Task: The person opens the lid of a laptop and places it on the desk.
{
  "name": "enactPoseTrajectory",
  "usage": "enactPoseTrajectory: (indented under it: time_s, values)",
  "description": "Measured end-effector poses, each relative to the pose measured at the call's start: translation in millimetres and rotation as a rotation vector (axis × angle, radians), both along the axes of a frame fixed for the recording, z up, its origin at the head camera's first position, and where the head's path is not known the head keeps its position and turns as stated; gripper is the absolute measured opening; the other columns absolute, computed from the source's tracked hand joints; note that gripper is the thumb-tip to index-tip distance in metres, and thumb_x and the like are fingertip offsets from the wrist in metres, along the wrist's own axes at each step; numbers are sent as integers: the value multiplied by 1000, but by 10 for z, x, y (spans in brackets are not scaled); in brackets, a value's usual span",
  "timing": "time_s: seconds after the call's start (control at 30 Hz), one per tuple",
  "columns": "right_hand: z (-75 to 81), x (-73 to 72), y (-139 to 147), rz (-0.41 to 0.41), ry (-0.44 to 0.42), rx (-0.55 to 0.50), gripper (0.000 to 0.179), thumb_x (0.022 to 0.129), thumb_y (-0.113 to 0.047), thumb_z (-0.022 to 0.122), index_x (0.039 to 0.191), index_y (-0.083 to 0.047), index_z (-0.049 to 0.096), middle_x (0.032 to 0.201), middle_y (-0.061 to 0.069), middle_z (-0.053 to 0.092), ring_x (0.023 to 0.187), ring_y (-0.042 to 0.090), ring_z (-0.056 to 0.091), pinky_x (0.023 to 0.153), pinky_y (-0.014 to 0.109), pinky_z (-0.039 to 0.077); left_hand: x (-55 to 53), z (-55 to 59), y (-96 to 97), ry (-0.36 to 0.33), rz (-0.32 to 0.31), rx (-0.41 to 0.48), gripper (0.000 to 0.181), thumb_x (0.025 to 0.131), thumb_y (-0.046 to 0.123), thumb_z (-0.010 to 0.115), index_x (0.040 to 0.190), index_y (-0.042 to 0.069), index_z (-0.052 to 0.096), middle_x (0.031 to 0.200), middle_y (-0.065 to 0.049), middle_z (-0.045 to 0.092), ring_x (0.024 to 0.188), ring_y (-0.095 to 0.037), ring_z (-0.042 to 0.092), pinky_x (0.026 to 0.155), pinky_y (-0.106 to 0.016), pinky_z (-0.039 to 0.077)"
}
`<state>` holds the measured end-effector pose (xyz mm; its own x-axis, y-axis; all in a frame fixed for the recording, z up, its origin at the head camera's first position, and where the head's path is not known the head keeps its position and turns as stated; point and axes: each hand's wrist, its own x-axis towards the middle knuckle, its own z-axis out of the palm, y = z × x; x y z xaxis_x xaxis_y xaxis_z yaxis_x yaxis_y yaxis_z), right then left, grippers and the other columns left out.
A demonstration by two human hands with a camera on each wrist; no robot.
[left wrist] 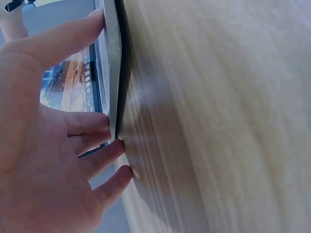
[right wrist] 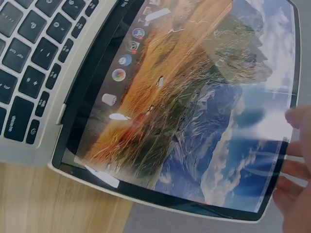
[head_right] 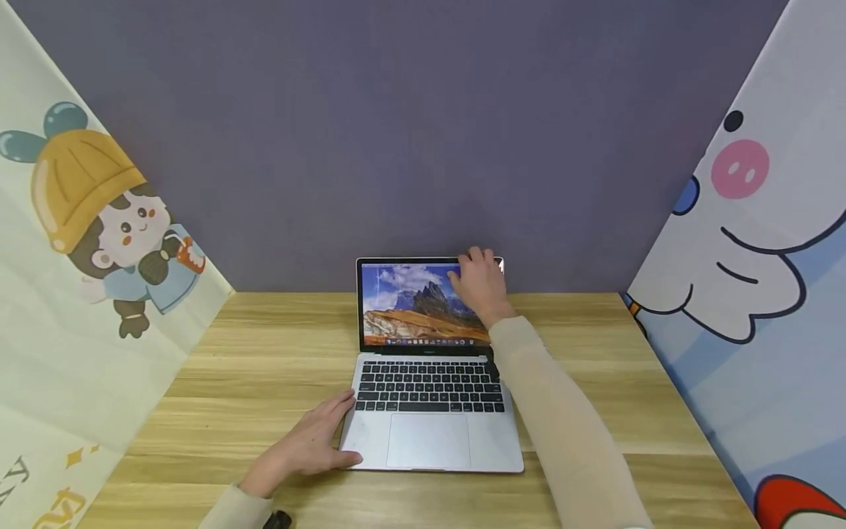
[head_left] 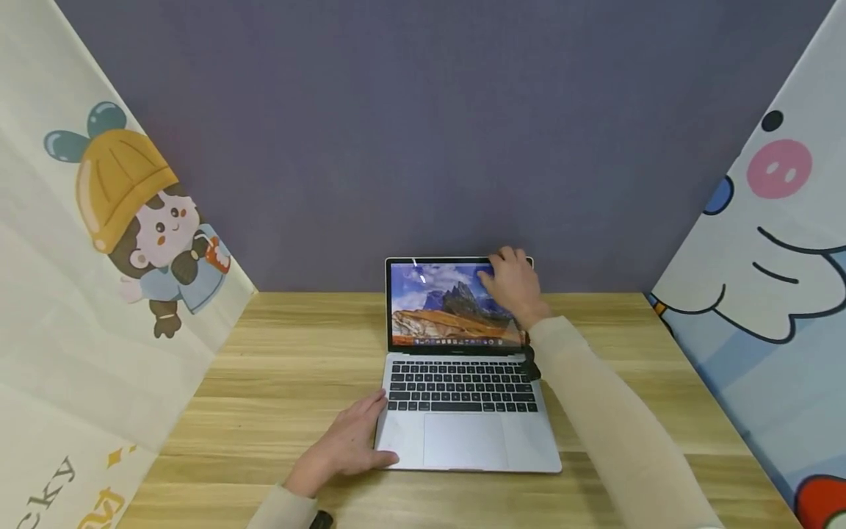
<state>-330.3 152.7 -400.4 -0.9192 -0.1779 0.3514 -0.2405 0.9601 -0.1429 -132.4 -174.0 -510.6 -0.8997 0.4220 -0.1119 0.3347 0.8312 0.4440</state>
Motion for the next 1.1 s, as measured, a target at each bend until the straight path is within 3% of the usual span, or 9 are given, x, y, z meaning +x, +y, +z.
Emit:
enactPoseTrajectory:
  time_s: [0.2,0.33,0.57,0.77,1.1]
  values:
    - [-10,-29,44,54,-94,59,61,104,-38,58,149,2,47,145,23,44,137,41,39,112,55,38,-12,11,-7,0,3,2,106,77,56,80,153,-3,38,163,-18,31,146,-43,33,116,-63,29]
    - [8,-15,67,82,-101,76,63,103,-38,57,150,2,45,147,24,41,138,42,36,114,57,34,-18,18,-12,-10,16,-6,106,77,57,81,153,-3,38,163,-19,31,146,-43,33,116,-63,29]
    - [87,64,129,109,-96,17,62,103,-41,56,150,-2,46,149,24,40,141,42,32,117,58,28,-57,38,19,-7,31,5,104,74,55,84,150,-4,43,160,-20,35,144,-44,36,115,-64,31]
    - [73,185,230,125,-97,-51,63,103,-39,57,151,-1,44,152,25,37,143,43,29,117,59,28,-93,30,44,11,42,-15,99,74,51,85,147,-5,48,158,-20,39,141,-44,40,113,-63,35]
    - [-32,527,343,129,-66,-185,59,104,-34,57,147,5,47,151,28,40,142,45,32,117,61,27,-160,109,97,24,100,-14,73,82,34,83,135,-8,58,148,-23,49,133,-43,49,109,-60,42]
